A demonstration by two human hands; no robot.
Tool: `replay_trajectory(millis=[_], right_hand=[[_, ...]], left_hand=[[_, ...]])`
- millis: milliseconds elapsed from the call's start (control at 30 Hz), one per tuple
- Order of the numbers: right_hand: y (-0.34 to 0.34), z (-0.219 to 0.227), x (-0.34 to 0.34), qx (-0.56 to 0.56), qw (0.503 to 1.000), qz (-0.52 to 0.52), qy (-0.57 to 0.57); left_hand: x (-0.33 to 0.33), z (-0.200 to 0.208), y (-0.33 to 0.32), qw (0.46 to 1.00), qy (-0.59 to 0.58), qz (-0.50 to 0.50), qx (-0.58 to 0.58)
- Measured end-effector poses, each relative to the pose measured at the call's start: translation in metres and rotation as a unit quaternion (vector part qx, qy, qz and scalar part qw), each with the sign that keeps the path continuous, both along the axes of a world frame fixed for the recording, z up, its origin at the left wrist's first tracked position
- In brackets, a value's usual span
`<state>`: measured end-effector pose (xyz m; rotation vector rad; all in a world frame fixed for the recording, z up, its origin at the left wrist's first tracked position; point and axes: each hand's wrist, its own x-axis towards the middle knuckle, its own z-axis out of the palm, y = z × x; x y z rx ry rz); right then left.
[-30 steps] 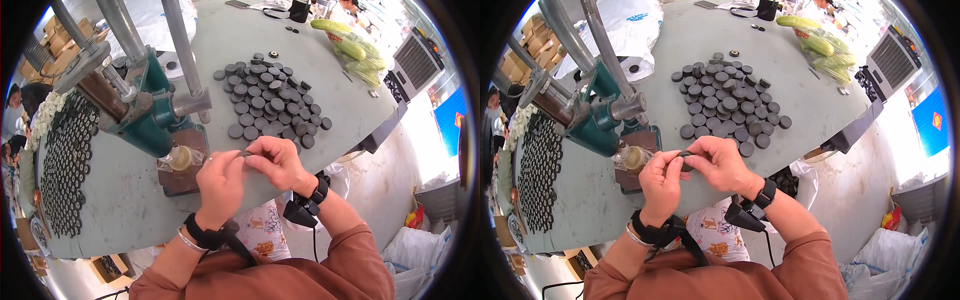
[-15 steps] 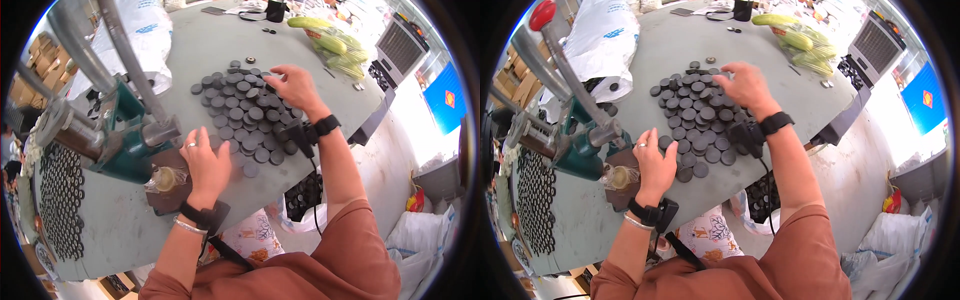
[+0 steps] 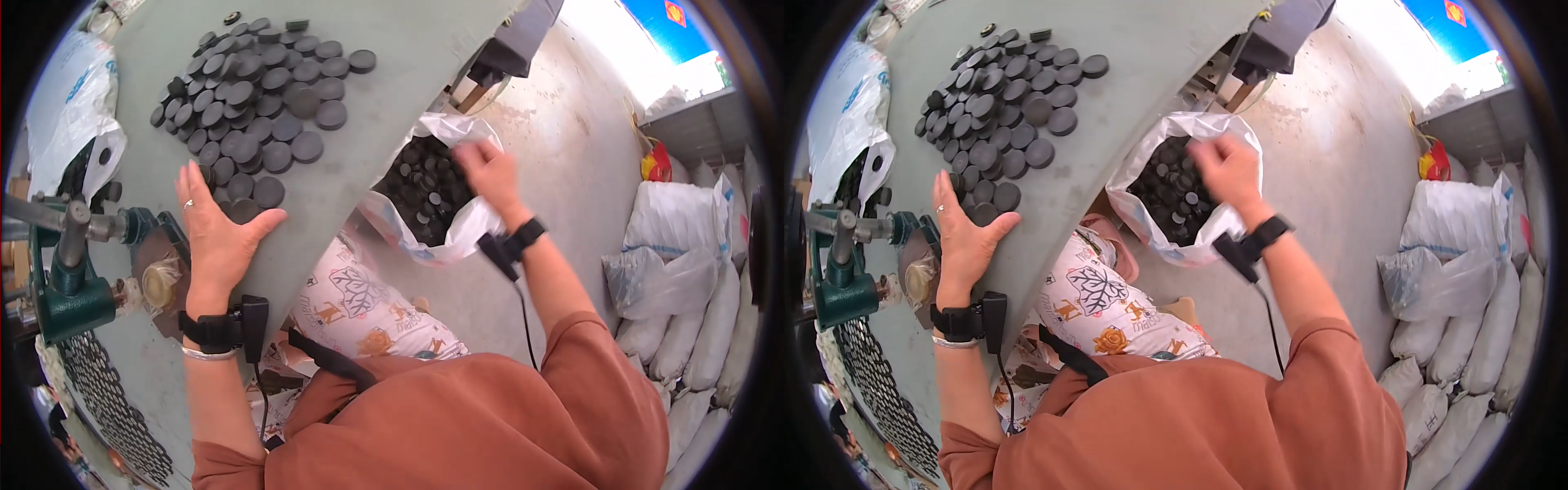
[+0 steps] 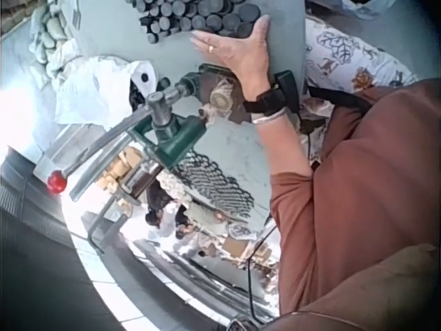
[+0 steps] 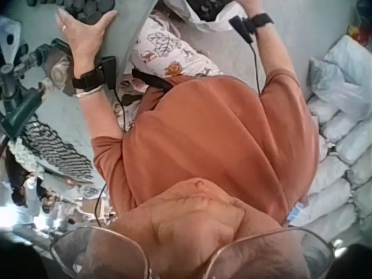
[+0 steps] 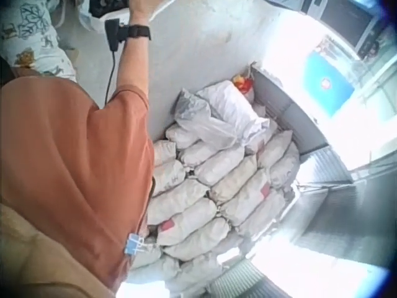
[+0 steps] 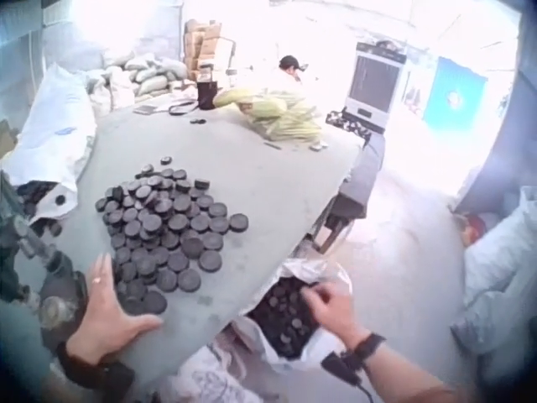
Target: The person places a black cap and a metal bearing into a press, pulls the lever, and removes the assembled part. After repeating this, the person pours more caps from a bag and sorts through the finished units on the table.
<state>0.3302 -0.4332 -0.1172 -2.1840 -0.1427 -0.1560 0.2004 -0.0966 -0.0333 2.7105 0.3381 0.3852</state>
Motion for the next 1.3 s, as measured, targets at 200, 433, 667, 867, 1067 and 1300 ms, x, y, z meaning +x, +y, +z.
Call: replay_trajectory(millis=[200,433,667,867,1067,1300], right_hand=[[0.063,-0.115,-0.067,-0.214,0.920,0.224,0.241],[0.096,-0.151,-0.090,-0.283,0.866,0.378,0.166],[0.060,-0.077,-0.058,0.020,0.988,0.077,0.135],[0.063,0.085,0.023,0.083,0.961,0.164,-0.204],[0.149,0.077,0.124,-0.017,0.928,0.307,-0.212],[0.176,0.079,0.139,-0.116,0.881,0.430,-0.162]], left_hand=[[0.008,-0.004,-0.013,0.999,-0.035,-0.034,-0.023],[0.013,-0.008,-0.016,0.998,-0.032,-0.022,0.050],[0.013,-0.002,-0.023,0.998,-0.069,0.011,-0.005],[0.012,0.000,-0.027,0.999,-0.023,0.024,0.015],[0.024,0.002,-0.032,0.998,-0.023,-0.009,0.059],[0.034,0.005,-0.052,0.998,-0.032,0.023,0.046]])
